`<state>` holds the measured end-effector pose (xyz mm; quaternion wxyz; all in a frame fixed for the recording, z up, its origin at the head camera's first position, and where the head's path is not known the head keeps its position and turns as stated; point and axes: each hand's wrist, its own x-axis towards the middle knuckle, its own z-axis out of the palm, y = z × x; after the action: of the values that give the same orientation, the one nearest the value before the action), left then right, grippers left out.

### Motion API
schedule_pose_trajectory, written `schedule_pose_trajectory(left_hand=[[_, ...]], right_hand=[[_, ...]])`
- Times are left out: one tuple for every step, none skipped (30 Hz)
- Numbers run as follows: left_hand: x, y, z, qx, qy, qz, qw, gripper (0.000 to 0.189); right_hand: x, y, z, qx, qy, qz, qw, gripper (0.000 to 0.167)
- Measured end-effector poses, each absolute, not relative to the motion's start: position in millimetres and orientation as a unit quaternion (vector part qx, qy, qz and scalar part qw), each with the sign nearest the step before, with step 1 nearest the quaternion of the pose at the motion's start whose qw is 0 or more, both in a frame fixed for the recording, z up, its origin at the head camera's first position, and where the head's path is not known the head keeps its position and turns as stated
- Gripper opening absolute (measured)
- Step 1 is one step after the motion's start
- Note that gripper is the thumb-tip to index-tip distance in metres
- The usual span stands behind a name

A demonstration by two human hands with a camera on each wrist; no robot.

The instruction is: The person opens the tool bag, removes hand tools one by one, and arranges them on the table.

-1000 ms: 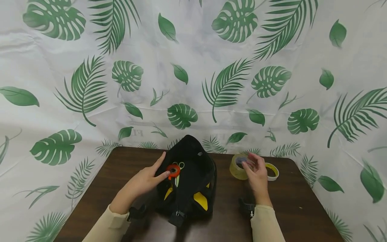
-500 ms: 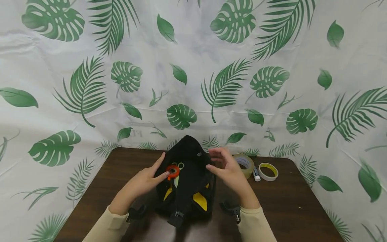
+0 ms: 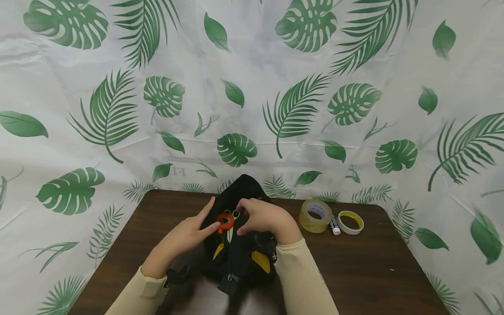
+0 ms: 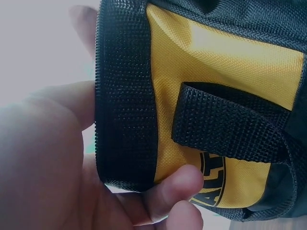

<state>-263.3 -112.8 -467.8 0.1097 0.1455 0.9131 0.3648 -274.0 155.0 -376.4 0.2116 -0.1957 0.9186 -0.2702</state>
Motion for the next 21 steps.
schedule_pose_trajectory(left_hand=[[-263.5,-112.8,-467.8,0.146,0.912,0.367,0.110,0.087],[-263.7,-112.8,-467.8,0.148,0.912,0.368,0.109,0.087],[-264.1,-113.0,-467.8,0.149,0.910,0.369,0.113,0.088],[-264.3,-113.2,-467.6,0.150,0.909,0.371,0.118,0.088],[-264.6,-113.5,-467.4,0.151,0.908,0.372,0.122,0.089],[-264.8,-113.7,-467.1,0.151,0.907,0.372,0.125,0.090],[-265.1,-114.0,-466.8,0.151,0.907,0.373,0.128,0.091],[-265.4,-114.1,-466.6,0.151,0.906,0.373,0.131,0.091],[-265.4,-114.3,-466.2,0.151,0.906,0.373,0.132,0.092],[-265.3,-114.3,-465.9,0.152,0.906,0.373,0.130,0.092],[-265.4,-114.2,-465.8,0.152,0.906,0.372,0.128,0.092],[-265.3,-114.2,-465.7,0.153,0.907,0.372,0.126,0.091],[-265.1,-114.2,-465.6,0.153,0.907,0.372,0.126,0.090],[-264.8,-114.4,-465.6,0.154,0.907,0.371,0.126,0.090],[-264.6,-114.6,-465.6,0.154,0.907,0.371,0.127,0.090],[-264.7,-114.8,-465.7,0.153,0.907,0.371,0.129,0.090],[-264.6,-115.1,-465.8,0.153,0.907,0.371,0.128,0.090],[-264.4,-115.5,-465.6,0.152,0.907,0.372,0.129,0.090],[-264.2,-116.1,-465.5,0.151,0.906,0.372,0.131,0.090],[-264.1,-116.4,-465.5,0.149,0.907,0.372,0.133,0.090],[-263.9,-116.7,-465.6,0.147,0.907,0.372,0.134,0.090]], right_hand=[[-278.8,149.1,-377.8,-0.191,0.924,-0.259,0.209,0.055],[-284.0,143.3,-379.6,-0.186,0.927,-0.250,0.207,0.055],[-288.9,138.0,-382.1,-0.182,0.930,-0.245,0.206,0.055],[-293.8,133.1,-384.9,-0.181,0.931,-0.238,0.207,0.056],[-298.6,128.5,-388.4,-0.179,0.932,-0.233,0.211,0.057],[-303.3,124.5,-392.6,-0.179,0.932,-0.230,0.216,0.058],[-307.5,121.2,-397.9,-0.177,0.932,-0.226,0.221,0.058],[-311.7,118.3,-403.3,-0.175,0.932,-0.223,0.225,0.059],[-315.1,116.2,-408.8,-0.175,0.931,-0.223,0.229,0.060],[-318.1,114.6,-414.3,-0.173,0.930,-0.226,0.232,0.062],[-320.6,113.9,-420.4,-0.170,0.928,-0.233,0.234,0.063],[-322.5,113.8,-426.2,-0.167,0.927,-0.239,0.235,0.065],[-324.3,114.4,-432.2,-0.164,0.925,-0.247,0.236,0.068],[-325.9,115.2,-437.9,-0.162,0.923,-0.258,0.236,0.071],[-327.1,116.4,-443.4,-0.160,0.921,-0.268,0.235,0.073],[-328.7,117.6,-448.9,-0.158,0.918,-0.278,0.234,0.075],[-330.3,119.1,-454.5,-0.157,0.916,-0.288,0.232,0.077],[-332.2,120.1,-459.9,-0.158,0.913,-0.297,0.230,0.079],[-334.1,121.3,-465.5,-0.158,0.910,-0.307,0.229,0.080],[-335.9,122.6,-471.0,-0.157,0.906,-0.320,0.227,0.081],[-338.1,123.9,-477.1,-0.156,0.902,-0.332,0.226,0.082]])
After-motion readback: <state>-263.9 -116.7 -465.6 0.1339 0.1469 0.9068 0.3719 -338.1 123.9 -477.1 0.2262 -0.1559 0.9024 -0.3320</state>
